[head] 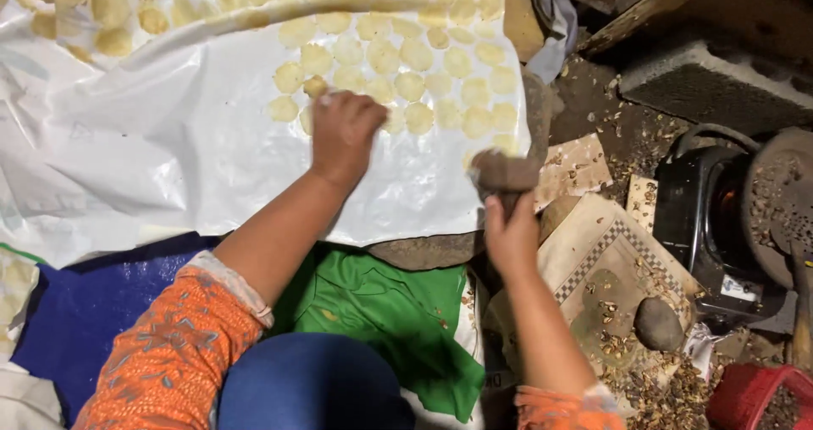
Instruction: Cracking roasted nuts with a stone and flattening them with a wooden mallet onto a sheet to make crackers.
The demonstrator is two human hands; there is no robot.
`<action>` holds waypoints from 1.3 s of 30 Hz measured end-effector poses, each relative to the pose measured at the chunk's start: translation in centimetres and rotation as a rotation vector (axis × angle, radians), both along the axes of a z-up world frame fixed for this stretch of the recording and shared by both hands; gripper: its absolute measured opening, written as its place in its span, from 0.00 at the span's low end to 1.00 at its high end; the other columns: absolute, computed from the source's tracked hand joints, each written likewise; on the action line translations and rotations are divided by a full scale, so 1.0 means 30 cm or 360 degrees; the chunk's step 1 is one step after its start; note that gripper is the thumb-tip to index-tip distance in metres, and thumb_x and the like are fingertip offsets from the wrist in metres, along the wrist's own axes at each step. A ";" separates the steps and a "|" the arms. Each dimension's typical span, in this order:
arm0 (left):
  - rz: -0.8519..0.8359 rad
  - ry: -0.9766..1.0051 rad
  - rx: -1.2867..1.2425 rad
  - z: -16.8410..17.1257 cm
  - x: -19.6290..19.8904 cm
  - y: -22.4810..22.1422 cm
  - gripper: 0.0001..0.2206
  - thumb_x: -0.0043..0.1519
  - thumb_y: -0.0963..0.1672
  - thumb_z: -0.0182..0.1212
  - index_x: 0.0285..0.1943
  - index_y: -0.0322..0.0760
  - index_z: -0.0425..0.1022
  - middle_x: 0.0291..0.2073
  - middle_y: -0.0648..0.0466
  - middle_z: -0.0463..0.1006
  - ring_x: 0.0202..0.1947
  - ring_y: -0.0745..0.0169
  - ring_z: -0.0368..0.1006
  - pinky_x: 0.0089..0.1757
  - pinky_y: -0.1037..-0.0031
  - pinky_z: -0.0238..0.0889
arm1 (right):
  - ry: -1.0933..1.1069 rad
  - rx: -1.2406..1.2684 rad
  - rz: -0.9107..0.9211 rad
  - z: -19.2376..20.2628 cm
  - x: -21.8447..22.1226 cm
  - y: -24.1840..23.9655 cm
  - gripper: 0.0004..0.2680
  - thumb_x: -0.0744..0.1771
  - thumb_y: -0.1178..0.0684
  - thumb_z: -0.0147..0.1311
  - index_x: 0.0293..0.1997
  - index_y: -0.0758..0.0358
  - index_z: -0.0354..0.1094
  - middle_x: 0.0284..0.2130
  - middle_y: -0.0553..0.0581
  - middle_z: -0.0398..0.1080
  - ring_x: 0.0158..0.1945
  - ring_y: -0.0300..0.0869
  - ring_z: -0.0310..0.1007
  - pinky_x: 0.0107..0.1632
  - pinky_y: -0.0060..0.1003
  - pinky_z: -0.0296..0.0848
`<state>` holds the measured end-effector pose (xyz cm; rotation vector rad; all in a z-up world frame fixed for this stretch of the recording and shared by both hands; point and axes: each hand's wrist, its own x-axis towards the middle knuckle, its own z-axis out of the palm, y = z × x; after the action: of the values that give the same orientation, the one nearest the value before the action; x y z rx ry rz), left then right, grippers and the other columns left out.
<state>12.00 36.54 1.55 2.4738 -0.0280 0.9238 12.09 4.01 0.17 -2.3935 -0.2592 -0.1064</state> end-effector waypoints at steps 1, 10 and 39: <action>-0.0001 0.0001 -0.0003 -0.063 0.024 -0.045 0.05 0.57 0.40 0.67 0.41 0.42 0.80 0.40 0.55 0.77 0.47 0.52 0.71 0.54 0.50 0.57 | 0.0001 -0.0003 -0.0001 0.021 -0.007 0.000 0.15 0.69 0.49 0.58 0.52 0.73 0.62 0.40 0.74 0.74 0.44 0.64 0.75 0.46 0.51 0.72; -0.0409 0.0431 -0.0386 -0.044 0.123 -0.298 0.20 0.60 0.39 0.64 0.63 0.38 0.69 0.39 0.52 0.80 0.44 0.47 0.73 0.51 0.57 0.60 | 0.0082 0.0336 -0.0013 0.495 0.045 0.139 0.12 0.70 0.51 0.55 0.49 0.72 0.62 0.34 0.64 0.72 0.32 0.54 0.72 0.36 0.49 0.72; -0.0409 0.0578 -0.0593 -0.027 0.106 -0.292 0.20 0.61 0.40 0.66 0.61 0.37 0.69 0.43 0.52 0.80 0.47 0.49 0.73 0.49 0.57 0.64 | -0.0661 0.0457 0.0253 0.422 0.088 0.152 0.07 0.76 0.59 0.53 0.60 0.71 0.63 0.48 0.59 0.73 0.47 0.47 0.73 0.53 0.41 0.75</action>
<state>15.18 27.78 0.73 2.1856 -0.0452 0.3281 14.74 8.57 12.82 -2.0389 -0.5844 -0.5326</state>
